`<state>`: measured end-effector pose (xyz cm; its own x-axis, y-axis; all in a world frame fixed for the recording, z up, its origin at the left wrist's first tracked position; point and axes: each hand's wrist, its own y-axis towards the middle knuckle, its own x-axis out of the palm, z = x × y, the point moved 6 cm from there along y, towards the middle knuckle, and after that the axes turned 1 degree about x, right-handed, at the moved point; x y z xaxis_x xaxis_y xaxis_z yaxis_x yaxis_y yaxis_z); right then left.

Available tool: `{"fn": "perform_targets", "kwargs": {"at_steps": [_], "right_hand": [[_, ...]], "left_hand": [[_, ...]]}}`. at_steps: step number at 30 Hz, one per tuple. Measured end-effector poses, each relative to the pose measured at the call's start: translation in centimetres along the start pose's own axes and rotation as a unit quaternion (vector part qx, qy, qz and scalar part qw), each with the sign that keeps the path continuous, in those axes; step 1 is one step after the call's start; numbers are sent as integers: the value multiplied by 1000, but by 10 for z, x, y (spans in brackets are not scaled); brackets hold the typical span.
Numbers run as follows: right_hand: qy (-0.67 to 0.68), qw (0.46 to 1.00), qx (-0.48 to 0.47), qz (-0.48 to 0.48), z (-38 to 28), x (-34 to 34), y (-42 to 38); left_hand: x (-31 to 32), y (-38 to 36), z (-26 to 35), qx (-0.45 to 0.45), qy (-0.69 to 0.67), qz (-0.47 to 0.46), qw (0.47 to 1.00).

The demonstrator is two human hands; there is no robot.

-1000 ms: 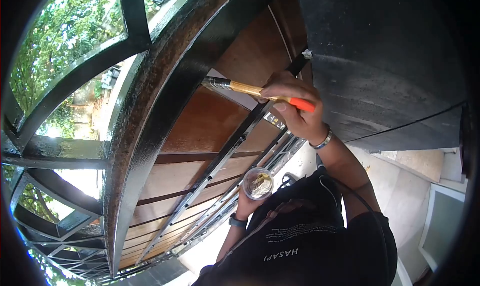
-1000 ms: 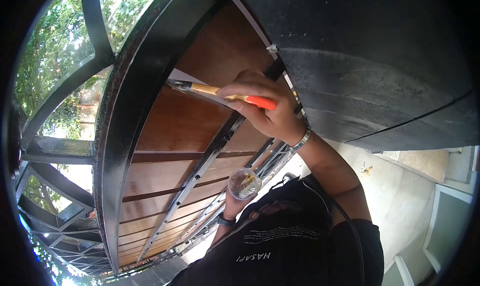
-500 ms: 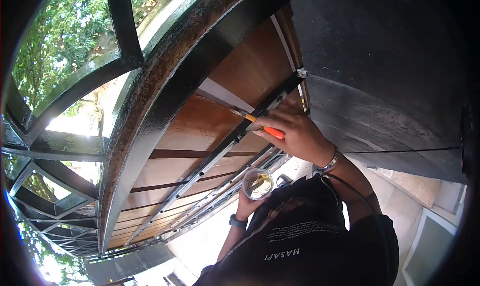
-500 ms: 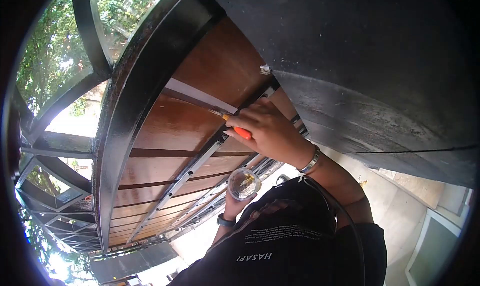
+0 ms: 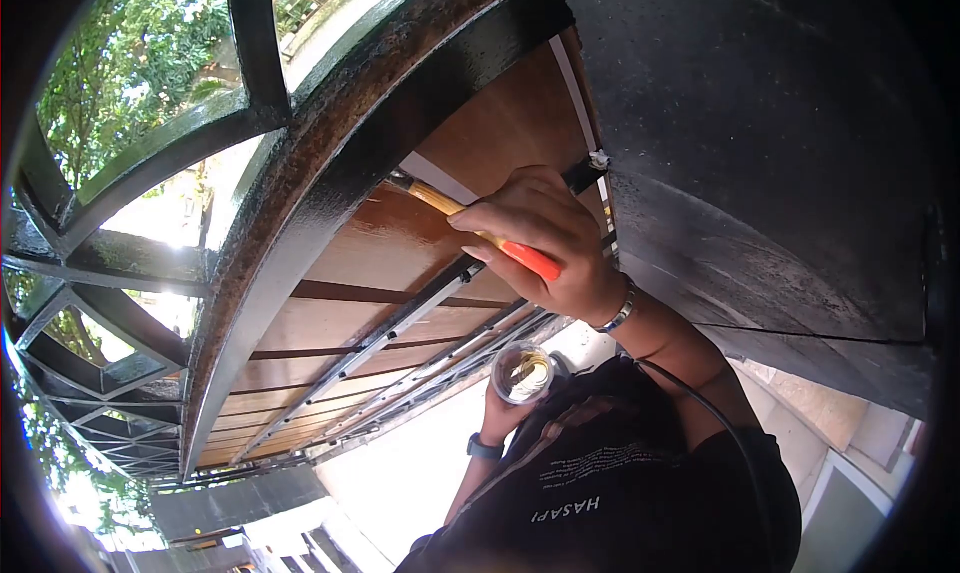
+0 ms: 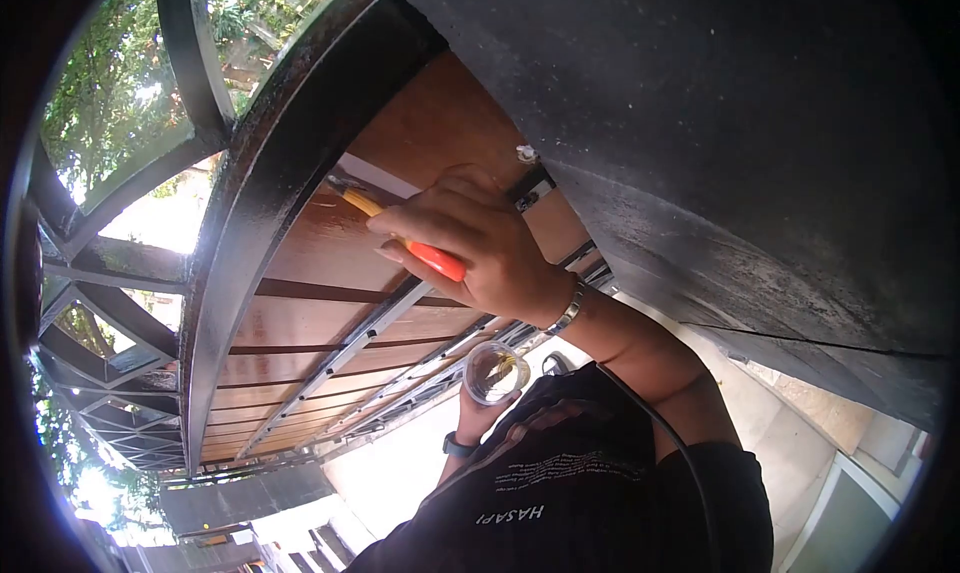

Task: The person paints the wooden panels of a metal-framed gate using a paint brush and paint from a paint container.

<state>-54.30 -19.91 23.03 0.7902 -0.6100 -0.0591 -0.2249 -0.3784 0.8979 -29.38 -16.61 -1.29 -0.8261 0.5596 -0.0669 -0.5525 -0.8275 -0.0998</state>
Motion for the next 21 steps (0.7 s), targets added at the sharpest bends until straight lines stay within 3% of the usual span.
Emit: {"fn": "perform_targets", "kwargs": {"at_steps": [4, 10, 12, 18, 21], "right_hand": [[36, 999, -8, 20, 7, 0, -18], [-48, 996, -32, -64, 16, -6, -60], [-82, 987, -44, -130, 15, -6, -73], [-75, 984, -96, -128, -8, 5, -51], [-109, 981, -142, -73, -25, 15, -27]], "left_hand": [[2, 0, -3, -5, 7, -6, 1000], [-7, -3, -13, -17, 30, -8, 999], [-11, -4, -17, -11, 4, -22, 1000], [-20, -1, -15, -5, 24, -30, 999], [-23, 1, -7, -4, 49, -35, 998]]}}
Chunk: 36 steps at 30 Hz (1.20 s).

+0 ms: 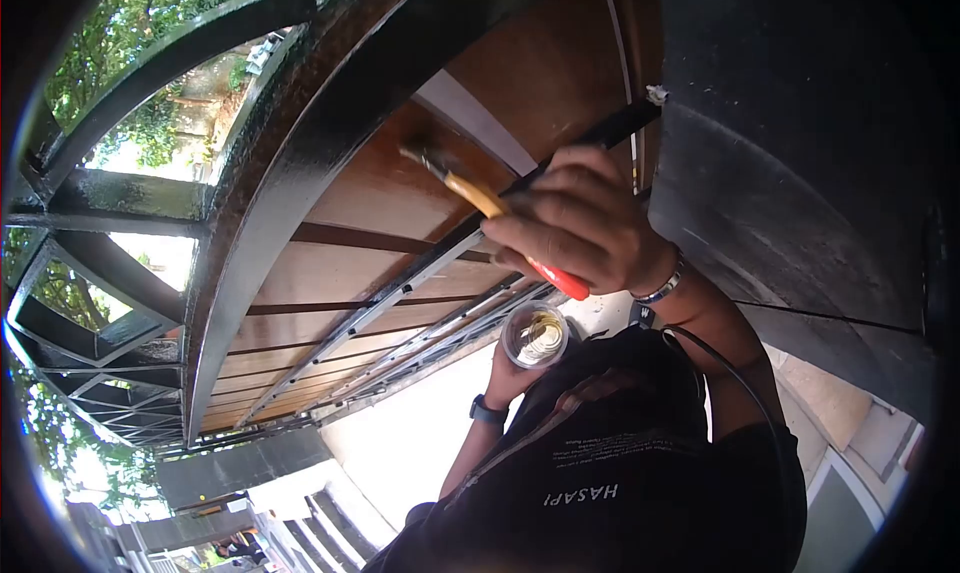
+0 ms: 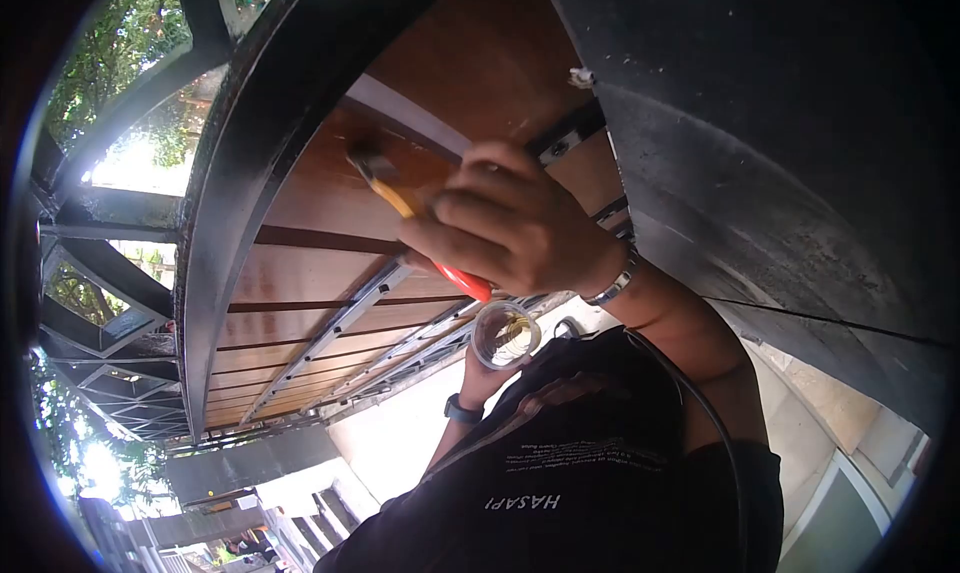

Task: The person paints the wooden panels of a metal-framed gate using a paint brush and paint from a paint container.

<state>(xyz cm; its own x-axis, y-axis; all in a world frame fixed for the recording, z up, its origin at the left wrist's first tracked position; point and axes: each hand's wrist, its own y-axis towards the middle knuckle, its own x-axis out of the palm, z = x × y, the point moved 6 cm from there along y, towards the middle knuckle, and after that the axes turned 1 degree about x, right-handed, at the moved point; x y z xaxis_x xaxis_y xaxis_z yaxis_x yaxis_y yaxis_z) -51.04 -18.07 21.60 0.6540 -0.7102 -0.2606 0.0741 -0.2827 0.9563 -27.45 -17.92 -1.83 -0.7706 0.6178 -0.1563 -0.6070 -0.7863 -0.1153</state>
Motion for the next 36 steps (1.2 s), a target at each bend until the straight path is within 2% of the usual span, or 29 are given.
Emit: {"fn": "perform_targets", "kwargs": {"at_steps": [1, 4, 8, 10, 15, 17, 21, 22, 24, 26, 28, 30, 33, 34, 36], "right_hand": [[1, 1000, 2, 0, -1, 0, 4], [-56, 995, -15, 84, -7, -6, 6], [-120, 990, -11, 78, -14, 9, -9], [-135, 979, -28, 149, -24, 24, -16], [-70, 990, -54, 110, -57, 87, -13], [-37, 986, -58, 153, -69, 99, -5], [-9, 988, -45, 144, -83, 101, 0], [9, 987, -34, 156, -83, 100, -1], [30, 992, 26, 120, -75, 90, -9], [75, 980, 143, 118, -54, 81, -32], [72, 941, 263, 201, -44, 79, -67], [60, 921, 321, 212, -41, 80, -100], [-1, 898, 370, 238, -46, 79, -135], [-72, 919, 317, 224, -50, 70, -132], [-114, 915, 302, 242, -53, 60, -132]], "left_hand": [[-2, 0, 2, 0, -4, -1, 1000], [-9, -3, 1, 1, -12, -6, 1000], [-23, -9, -6, -7, -10, -7, 1000], [-33, -13, -19, -13, -14, -17, 1000], [-53, -15, -1, 1, -16, -24, 1000], [-70, -17, -12, -4, -10, -25, 1000], [-94, -22, -21, -22, 17, -64, 998], [-99, -24, -21, -9, 7, -64, 998], [-108, -25, -19, -3, -29, -74, 997], [-115, -21, -14, 14, -11, -79, 997], [-123, -19, -19, 11, 11, -93, 996], [-130, -17, -23, 20, 15, -112, 993], [-131, -16, -20, 31, 28, -143, 989], [-131, -14, -19, 35, 32, -154, 987], [-133, -12, -22, 37, 48, -170, 984]]}}
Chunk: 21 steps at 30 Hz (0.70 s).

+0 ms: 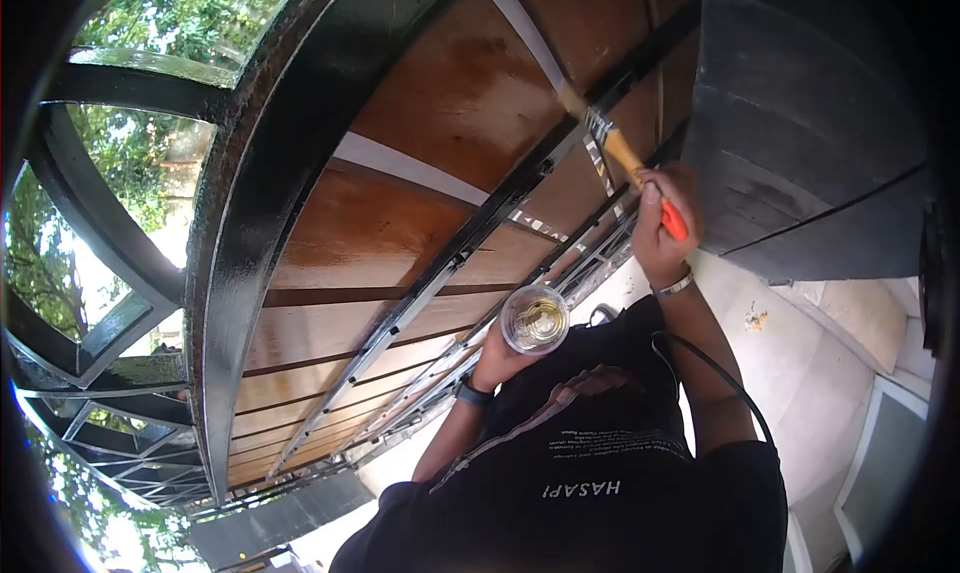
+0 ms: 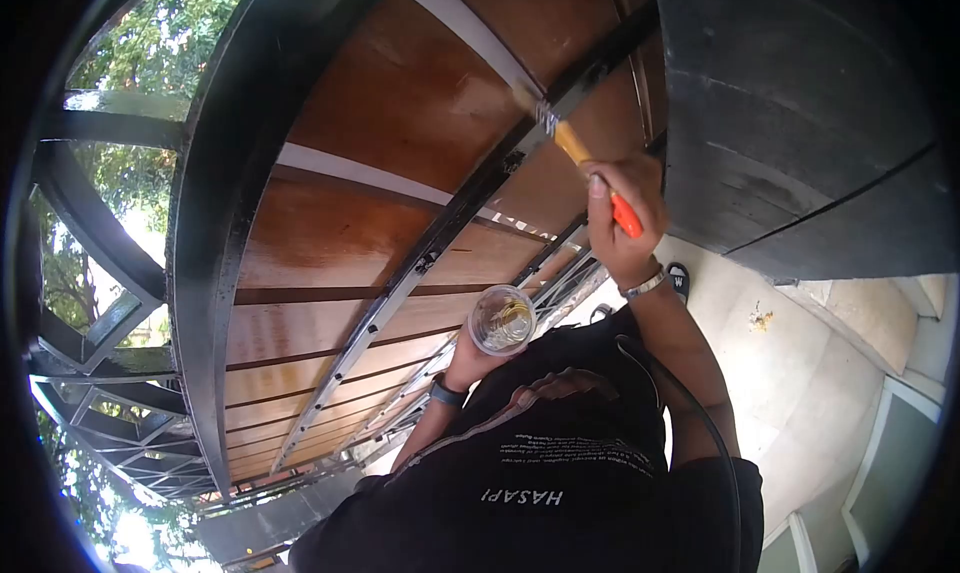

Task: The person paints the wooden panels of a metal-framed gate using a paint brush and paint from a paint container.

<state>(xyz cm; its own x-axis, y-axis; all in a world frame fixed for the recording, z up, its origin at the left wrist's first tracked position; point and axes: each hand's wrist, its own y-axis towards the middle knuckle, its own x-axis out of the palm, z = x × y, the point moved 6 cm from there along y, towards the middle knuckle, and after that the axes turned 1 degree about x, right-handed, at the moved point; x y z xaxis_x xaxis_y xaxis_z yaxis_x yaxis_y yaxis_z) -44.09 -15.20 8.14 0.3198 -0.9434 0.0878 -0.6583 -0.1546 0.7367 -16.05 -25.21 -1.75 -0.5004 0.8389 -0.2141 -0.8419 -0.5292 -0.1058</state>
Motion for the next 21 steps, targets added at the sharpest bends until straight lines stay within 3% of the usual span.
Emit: {"fn": "perform_targets", "kwargs": {"at_steps": [2, 3, 5, 7, 10, 17, 21], "right_hand": [[-58, 994, -87, 11, -15, -4, 15], [-62, 994, -88, 14, -19, -1, 14], [-73, 975, -173, -118, -36, 23, 10], [-49, 961, -201, -183, -42, 42, -17], [1, 953, -213, -215, -54, 47, -41], [66, 956, -125, -255, -36, 37, -35], [-3, 984, -57, -169, -19, 31, -9]], "left_hand": [[-1, 0, -2, 1, 15, -16, 1000], [-1, -1, -3, 0, 17, -21, 1000], [-2, -1, -3, 3, 19, -29, 999], [-1, -1, -3, 1, 19, -33, 999], [-3, -2, 0, -12, 7, -29, 999], [-5, -8, -5, -10, 5, -32, 999], [-8, -8, -14, 0, -3, -25, 1000]]}}
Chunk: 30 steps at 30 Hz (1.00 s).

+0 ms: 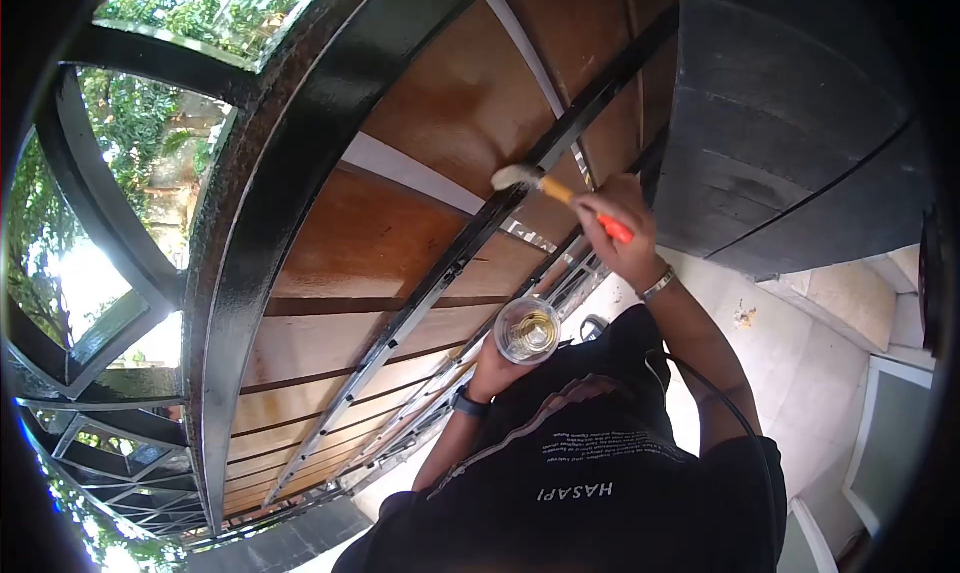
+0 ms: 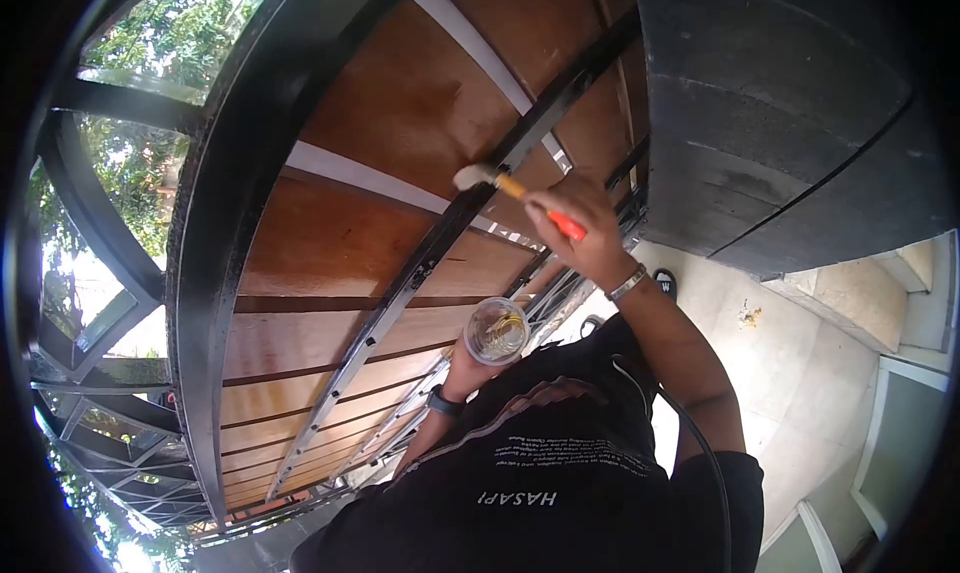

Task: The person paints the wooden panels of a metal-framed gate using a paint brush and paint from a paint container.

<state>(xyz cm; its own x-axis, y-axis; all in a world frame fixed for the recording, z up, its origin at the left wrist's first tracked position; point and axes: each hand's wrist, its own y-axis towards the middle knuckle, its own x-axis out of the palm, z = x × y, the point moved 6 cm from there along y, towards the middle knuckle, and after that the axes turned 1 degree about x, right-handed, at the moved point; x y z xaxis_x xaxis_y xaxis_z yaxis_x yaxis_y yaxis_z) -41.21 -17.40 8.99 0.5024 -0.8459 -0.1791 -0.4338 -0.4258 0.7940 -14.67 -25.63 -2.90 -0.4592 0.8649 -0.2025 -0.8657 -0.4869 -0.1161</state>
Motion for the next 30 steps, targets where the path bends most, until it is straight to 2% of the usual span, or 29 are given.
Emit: {"fn": "perform_targets", "kwargs": {"at_steps": [3, 5, 6, 8, 10, 12, 14, 16, 20, 23, 27, 30], "right_hand": [[-56, 997, -24, 36, 8, -16, 14], [-132, 985, -40, 106, 16, -32, 17], [-133, 985, -42, 104, 18, -34, 17], [-134, 981, 38, 136, 26, -44, 19], [-153, 979, 11, 134, 13, -37, 20], [-168, 979, -68, 91, -11, -17, 19], [-130, 985, -109, 40, -28, 8, 3], [-95, 988, -119, -38, -45, 29, -14], [-33, 988, -129, -73, -56, 32, -19], [32, 990, -73, -113, -40, 16, 3], [-67, 992, -78, -72, -13, -13, 40], [-120, 983, -121, -74, -22, -32, 71]], "left_hand": [[-2, -2, -3, 5, 1, 6, 1000], [-3, -4, -3, 12, -7, 13, 1000], [-3, -6, -4, 8, -21, 17, 1000], [-3, -7, -4, 5, -38, 21, 999], [-2, -7, -4, 7, -21, 17, 1000], [0, -6, 4, 16, -23, 23, 999], [1, -6, 7, 26, -26, 30, 999], [2, -5, 7, 40, -40, 29, 998], [2, -5, 8, 43, -69, 37, 996], [2, -7, 4, 45, -98, 41, 993], [3, -9, 5, 66, -99, 44, 992], [3, -12, 0, 76, -115, 53, 989]]}}
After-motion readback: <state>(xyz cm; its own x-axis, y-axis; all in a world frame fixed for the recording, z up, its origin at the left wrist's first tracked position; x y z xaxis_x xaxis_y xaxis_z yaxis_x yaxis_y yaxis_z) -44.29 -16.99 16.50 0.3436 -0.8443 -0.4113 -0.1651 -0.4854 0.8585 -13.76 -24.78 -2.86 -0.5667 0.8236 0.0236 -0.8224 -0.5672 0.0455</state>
